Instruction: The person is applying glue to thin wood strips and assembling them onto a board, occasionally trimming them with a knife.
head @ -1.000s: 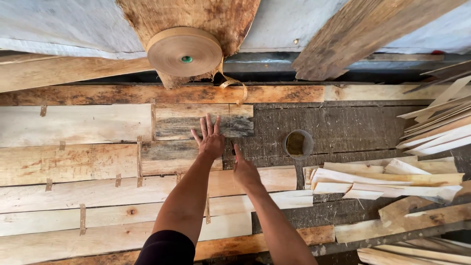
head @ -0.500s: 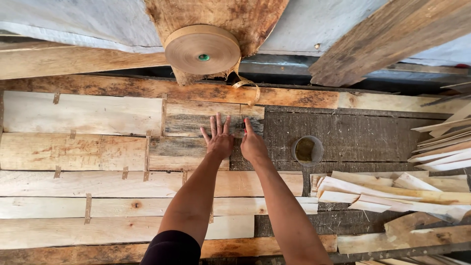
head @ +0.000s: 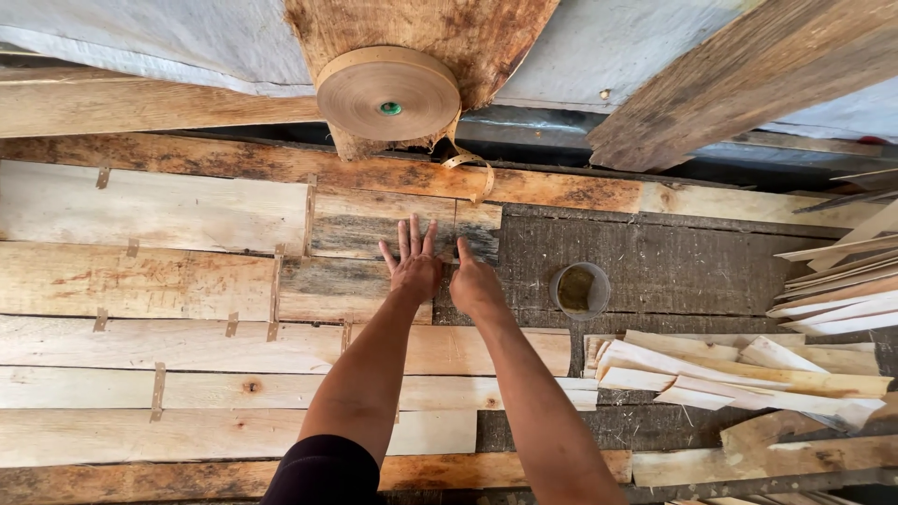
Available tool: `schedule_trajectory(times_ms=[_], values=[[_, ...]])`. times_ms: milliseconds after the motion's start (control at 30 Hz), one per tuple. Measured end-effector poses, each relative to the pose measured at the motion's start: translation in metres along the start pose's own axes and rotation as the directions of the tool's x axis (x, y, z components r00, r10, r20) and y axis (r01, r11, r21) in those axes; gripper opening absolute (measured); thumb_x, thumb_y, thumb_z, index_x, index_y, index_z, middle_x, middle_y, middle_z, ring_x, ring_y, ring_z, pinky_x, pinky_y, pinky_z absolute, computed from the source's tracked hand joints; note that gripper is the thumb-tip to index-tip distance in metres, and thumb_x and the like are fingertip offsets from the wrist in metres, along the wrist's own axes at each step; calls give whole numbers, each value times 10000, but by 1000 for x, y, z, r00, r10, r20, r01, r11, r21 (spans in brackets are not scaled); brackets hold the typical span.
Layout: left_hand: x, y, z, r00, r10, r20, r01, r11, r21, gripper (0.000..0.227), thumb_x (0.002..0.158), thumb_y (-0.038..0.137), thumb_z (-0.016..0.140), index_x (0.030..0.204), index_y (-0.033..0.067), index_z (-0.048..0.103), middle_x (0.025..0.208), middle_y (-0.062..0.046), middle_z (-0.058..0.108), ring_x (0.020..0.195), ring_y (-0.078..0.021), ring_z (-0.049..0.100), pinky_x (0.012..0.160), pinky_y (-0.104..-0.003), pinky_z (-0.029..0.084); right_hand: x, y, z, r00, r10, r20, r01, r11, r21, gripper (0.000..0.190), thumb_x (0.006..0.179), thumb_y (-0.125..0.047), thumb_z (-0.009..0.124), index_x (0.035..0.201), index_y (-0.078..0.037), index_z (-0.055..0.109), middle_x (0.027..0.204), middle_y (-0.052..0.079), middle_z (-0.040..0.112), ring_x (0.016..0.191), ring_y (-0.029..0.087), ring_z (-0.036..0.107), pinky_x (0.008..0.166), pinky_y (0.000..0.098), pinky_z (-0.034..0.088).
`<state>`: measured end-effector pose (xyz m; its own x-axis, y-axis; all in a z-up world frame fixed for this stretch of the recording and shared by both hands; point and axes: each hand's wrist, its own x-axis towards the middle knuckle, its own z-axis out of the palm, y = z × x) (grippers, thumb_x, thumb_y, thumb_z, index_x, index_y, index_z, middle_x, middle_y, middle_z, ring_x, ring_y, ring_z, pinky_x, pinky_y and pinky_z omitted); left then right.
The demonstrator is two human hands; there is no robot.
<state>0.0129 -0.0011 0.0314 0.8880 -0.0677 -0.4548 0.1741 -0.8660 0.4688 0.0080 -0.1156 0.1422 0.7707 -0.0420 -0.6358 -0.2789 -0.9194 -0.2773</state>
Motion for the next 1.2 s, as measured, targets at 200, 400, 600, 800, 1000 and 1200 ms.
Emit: schedule_trajectory(times_ms=[200, 400, 600, 800, 1000, 1200], values=[[-5, 5, -8, 1000, -17, 22, 17, 1000, 11, 725, 1060, 387, 392, 1657, 321, -14, 1726, -60, -203, 1586, -292, -191, 1197, -670, -159, -30, 4, 9, 994, 56, 92, -58, 998, 21, 731, 1029, -171, 469, 1676, -195, 132, 986, 219, 755, 831, 339, 758, 808, 472, 621], [-5, 6, -11, 998, -23, 60, 20, 999, 45, 752, 1053, 300, 393, 1668, 322, -38, 1720, -70, -230, 1573, -297, -210, 1184, -662, -173, -26, 30, 46, 992, -100, -72, 102, 994, 24, 753, 987, -164, 542, 1645, -189, 177, 943, 205, 713, 811, 342, 733, 791, 495, 600], [-7, 8, -12, 999, -26, 35, 24, 999, 37, 731, 1051, 347, 394, 1656, 326, -17, 1722, -55, -202, 1584, -293, -187, 1209, -658, -155, -41, 28, 42, 998, -57, -5, 57, 998, -19, 748, 1013, -182, 538, 1663, -196, 166, 883, 223, 742, 781, 346, 726, 753, 486, 580], [-6, 4, -7, 1000, 6, -13, -6, 1000, 1, 751, 1032, 333, 436, 1659, 299, 23, 1729, -74, -160, 1590, -313, -154, 1199, -673, -140, -38, 39, 45, 998, 16, 59, -22, 994, 107, 743, 1006, -144, 492, 1652, -257, 142, 1000, 226, 725, 807, 344, 748, 760, 480, 620], [2, -6, 10, 997, 37, -67, -38, 999, -13, 743, 1038, 346, 450, 1659, 297, 46, 1735, -77, -143, 1594, -309, -143, 1195, -682, -138, 2, 45, 40, 945, -181, -274, 224, 965, 136, 682, 1019, -163, 484, 1634, -222, 195, 1072, 244, 732, 891, 402, 737, 800, 506, 613], [1, -4, 5, 999, 20, -38, -20, 1000, -8, 769, 1028, 355, 477, 1657, 293, 39, 1732, -81, -148, 1592, -309, -151, 1191, -686, -133, 28, 28, 26, 966, -124, -227, 148, 985, 93, 694, 1020, -185, 474, 1649, -211, 183, 938, 258, 735, 855, 427, 730, 794, 521, 590]])
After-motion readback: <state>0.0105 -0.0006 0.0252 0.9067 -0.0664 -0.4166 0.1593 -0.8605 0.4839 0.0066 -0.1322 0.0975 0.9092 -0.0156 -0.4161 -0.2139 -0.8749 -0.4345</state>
